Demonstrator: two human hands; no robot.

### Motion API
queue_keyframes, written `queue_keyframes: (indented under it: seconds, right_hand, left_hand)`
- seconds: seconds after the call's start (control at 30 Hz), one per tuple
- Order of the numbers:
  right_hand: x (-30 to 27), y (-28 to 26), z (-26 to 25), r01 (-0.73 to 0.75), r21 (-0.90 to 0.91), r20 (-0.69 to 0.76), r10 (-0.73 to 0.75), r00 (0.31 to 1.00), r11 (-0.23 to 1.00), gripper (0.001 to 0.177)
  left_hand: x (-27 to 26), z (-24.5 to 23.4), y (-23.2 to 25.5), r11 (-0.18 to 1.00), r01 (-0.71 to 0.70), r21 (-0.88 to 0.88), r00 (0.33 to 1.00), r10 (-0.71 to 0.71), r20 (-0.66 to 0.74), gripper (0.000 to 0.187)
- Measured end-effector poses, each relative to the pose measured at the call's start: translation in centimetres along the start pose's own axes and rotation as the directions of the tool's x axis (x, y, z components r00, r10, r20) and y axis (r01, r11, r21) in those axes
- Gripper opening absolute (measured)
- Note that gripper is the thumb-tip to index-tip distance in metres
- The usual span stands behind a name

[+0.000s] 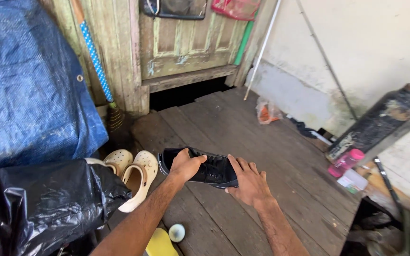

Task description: Cleaning a black shoe using a yellow sponge

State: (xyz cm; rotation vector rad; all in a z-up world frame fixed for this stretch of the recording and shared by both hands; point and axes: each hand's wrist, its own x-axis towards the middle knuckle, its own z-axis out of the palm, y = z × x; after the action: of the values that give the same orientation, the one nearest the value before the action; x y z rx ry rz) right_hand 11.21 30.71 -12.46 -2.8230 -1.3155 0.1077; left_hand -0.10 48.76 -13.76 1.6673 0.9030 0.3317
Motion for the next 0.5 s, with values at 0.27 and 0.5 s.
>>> queue_keyframes:
  seconds: [0.27, 0.5]
  right_hand:
    - [4.8, 1.0, 2.7, 0.125, 0.08, 0.087, -0.132, 0.987, 0.989, 0.112]
    - [6.2, 0.8, 3.2, 0.119, 0.178, 0.06, -0.132, 0.989, 0.977, 0.112]
  left_hand:
    - [0.8, 0.9, -2.0, 0.985, 0.158, -0.074, 0.98, -0.165, -0.112, 0.054]
    - [1.8, 0.9, -2.6, 0.989, 0.139, -0.044, 0.974, -0.145, -0.176, 0.056]
